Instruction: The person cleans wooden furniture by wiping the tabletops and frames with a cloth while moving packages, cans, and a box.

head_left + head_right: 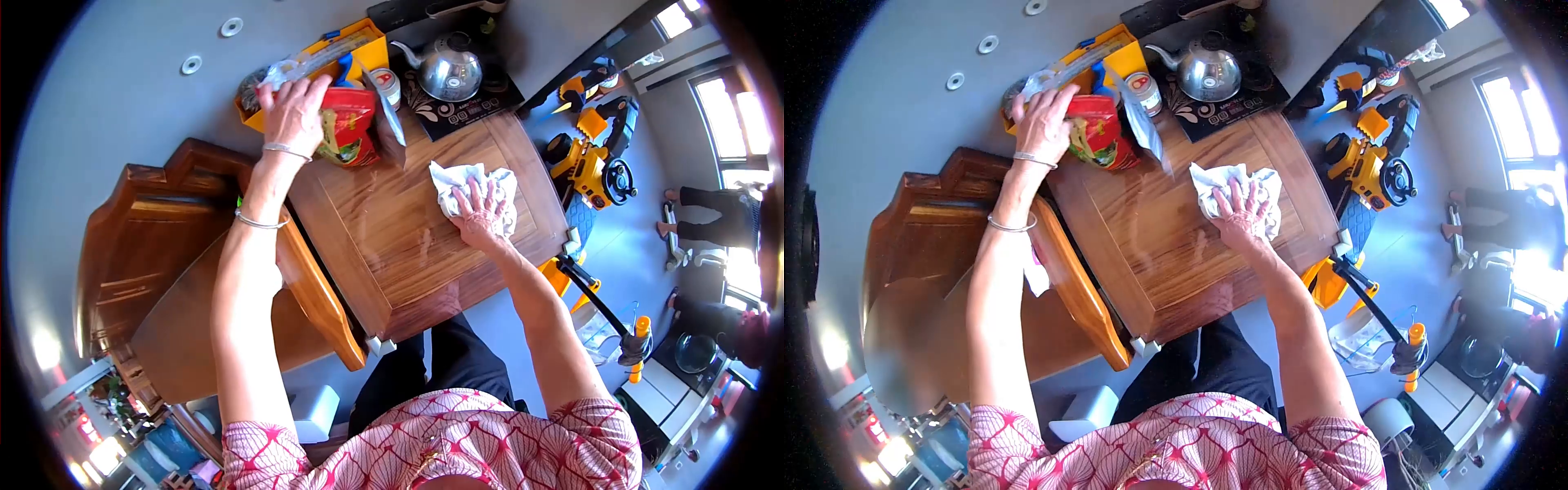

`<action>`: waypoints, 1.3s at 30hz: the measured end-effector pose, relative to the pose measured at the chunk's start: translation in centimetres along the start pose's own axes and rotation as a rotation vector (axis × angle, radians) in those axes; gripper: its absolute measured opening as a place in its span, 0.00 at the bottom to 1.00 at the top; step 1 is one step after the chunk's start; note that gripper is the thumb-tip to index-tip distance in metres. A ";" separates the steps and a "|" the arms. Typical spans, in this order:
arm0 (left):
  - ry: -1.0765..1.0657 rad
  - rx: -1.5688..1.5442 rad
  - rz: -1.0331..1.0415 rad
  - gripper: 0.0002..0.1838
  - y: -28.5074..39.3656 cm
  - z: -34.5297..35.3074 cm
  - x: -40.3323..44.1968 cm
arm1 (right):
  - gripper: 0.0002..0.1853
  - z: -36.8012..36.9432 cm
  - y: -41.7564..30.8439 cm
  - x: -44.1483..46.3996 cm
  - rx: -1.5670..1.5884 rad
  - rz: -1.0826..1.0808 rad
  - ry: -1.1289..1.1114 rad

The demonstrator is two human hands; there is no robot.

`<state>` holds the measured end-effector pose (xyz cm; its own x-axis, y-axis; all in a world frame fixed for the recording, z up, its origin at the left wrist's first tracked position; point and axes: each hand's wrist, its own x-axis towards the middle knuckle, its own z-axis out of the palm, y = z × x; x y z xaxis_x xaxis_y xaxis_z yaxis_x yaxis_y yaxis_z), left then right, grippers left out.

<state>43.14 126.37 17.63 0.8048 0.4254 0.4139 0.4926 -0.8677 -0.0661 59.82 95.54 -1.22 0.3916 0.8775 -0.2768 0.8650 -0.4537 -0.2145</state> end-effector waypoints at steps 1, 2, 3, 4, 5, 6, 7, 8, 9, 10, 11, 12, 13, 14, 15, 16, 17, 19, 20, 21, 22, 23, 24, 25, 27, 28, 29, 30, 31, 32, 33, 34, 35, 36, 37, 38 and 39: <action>-0.036 -0.028 0.049 0.19 -0.5 0.0 -0.1 | 0.35 0.1 0.0 -0.1 0.003 -0.017 0.027; -0.071 -0.059 0.097 0.15 -0.9 -0.2 -0.2 | 0.35 -0.1 0.1 -0.1 0.039 -0.028 0.026; -0.115 -0.144 0.154 0.13 -1.2 -0.4 -0.4 | 0.36 -0.1 0.0 -0.1 0.027 -0.021 0.027; -0.161 -0.227 0.210 0.11 -1.2 -1.0 -0.5 | 0.36 0.0 0.0 -0.1 0.018 -0.016 0.028; -0.131 -0.244 0.285 0.11 -0.8 -1.2 -0.4 | 0.37 0.1 0.1 -0.1 0.014 -0.036 0.066; -0.236 -0.272 0.273 0.09 -0.6 -1.7 -0.6 | 0.37 0.1 0.2 0.0 0.023 -0.031 0.069; -0.197 -0.264 0.310 0.08 0.1 -2.3 -0.3 | 0.37 -0.1 0.1 0.0 0.029 -0.036 0.058; -0.158 -0.259 0.345 0.08 0.9 -2.7 0.2 | 0.37 -0.3 0.1 -0.2 0.033 -0.041 0.044; -0.165 -0.263 0.351 0.08 1.6 -2.9 0.9 | 0.37 -0.3 0.0 -0.3 0.039 -0.034 0.041; -0.232 -0.240 0.391 0.08 2.4 -3.3 1.7 | 0.37 -0.4 0.0 -0.2 0.045 -0.030 0.031; -0.299 -0.217 0.428 0.08 3.1 -3.5 2.3 | 0.37 -0.5 -0.1 -0.2 0.050 -0.028 0.019; -0.302 -0.222 0.429 0.08 3.7 -3.4 2.8 | 0.37 -0.7 -0.1 -0.2 0.050 -0.024 0.015; -0.330 -0.251 0.503 0.08 4.2 -3.0 3.5 | 0.36 -1.2 -0.3 -0.2 0.051 -0.013 -0.009; -0.361 -0.281 0.579 0.09 4.4 -2.5 4.0 | 0.35 -1.4 -0.4 -0.2 0.055 -0.001 -0.035; -0.345 -0.279 0.624 0.09 4.0 -1.1 4.1 | 0.35 -0.6 -0.1 -0.2 0.025 -0.027 0.000; -0.354 -0.287 0.602 0.09 4.2 -0.7 4.2 | 0.35 -0.6 0.0 -0.1 0.027 -0.025 -0.004; -0.322 -0.298 0.623 0.08 4.1 -0.4 4.3 | 0.35 -0.6 0.0 -0.2 0.035 -0.030 0.014; -0.291 -0.309 0.644 0.07 4.1 -0.1 4.1 | 0.34 -0.9 -0.2 -0.4 0.046 -0.026 0.017; -0.276 -0.329 0.644 0.06 4.0 0.0 3.9 | 0.34 -1.0 -0.2 -0.3 0.049 -0.025 0.016; -0.262 -0.350 0.645 0.05 4.0 0.0 3.7 | 0.34 -1.0 -0.3 -0.3 0.043 -0.020 0.016; -0.265 -0.351 0.648 0.05 4.1 -0.3 3.4 | 0.34 -1.1 -0.3 -0.3 0.038 -0.013 0.017; -0.218 -0.347 0.638 0.05 4.3 -0.7 2.8 | 0.34 -1.2 -0.4 -0.4 0.022 -0.008 0.013; -0.170 -0.341 0.625 0.05 4.4 -1.2 2.1 | 0.34 -1.2 -0.4 -0.4 0.024 -0.007 0.011; -0.144 -0.352 0.591 0.06 4.6 -1.7 1.4 | 0.34 -1.2 -0.3 -0.4 0.030 -0.010 0.023; -0.111 -0.369 0.556 0.08 4.6 -3.3 -0.4 | 0.35 -1.2 -0.4 -0.4 0.041 -0.011 0.028; -0.078 -0.385 0.522 0.09 4.6 -4.5 -1.3 | 0.34 -1.3 -0.4 -0.5 0.018 -0.009 0.023; -0.065 -0.406 0.469 0.11 4.7 -5.9 -2.2 | 0.34 -1.0 -0.3 -0.4 0.011 -0.014 0.028; -0.042 -0.396 0.416 0.12 4.5 -7.2 -3.2 | 0.34 -0.8 -0.2 -0.3 0.004 -0.022 0.034; -0.005 -0.393 0.359 0.12 4.5 -8.7 -4.2 | 0.34 -1.0 -0.3 -0.3 -0.014 -0.022 0.010; 0.032 -0.390 0.302 0.11 4.6 -10.5 -5.2 | 0.33 -1.0 -0.3 -0.3 -0.022 -0.022 0.031; 0.042 -0.390 0.244 0.12 4.5 -12.6 -6.4 | 0.33 -0.9 -0.3 -0.3 -0.035 -0.019 0.020; 0.054 -0.390 0.186 0.13 4.4 -14.9 -7.7 | 0.33 -1.1 -0.4 -0.3 -0.050 -0.015 0.009; 0.055 -0.383 0.105 0.13 4.5 -17.5 -9.1 | 0.33 -0.9 -0.4 -0.3 -0.054 -0.012 0.014; 0.056 -0.374 0.025 0.14 4.5 -19.9 -10.6 | 0.33 -0.5 -0.3 -0.2 -0.056 -0.012 0.033; 0.095 -0.340 -0.070 0.12 4.1 -21.9 -12.4 | 0.32 -0.5 -0.3 -0.1 -0.074 -0.006 0.020; 0.130 -0.303 -0.165 0.11 3.7 -23.8 -14.3 | 0.32 -0.8 -0.5 -0.2 -0.089 -0.002 0.005; 0.149 -0.283 -0.356 0.10 3.3 -25.8 -16.6 | 0.33 -1.1 -0.7 -0.2 -0.095 0.020 -0.041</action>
<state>22.84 109.76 33.99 0.5356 0.6855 0.4932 0.6029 -0.7193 0.3450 59.46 95.86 0.05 0.3974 0.8604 -0.3189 0.8838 -0.4524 -0.1192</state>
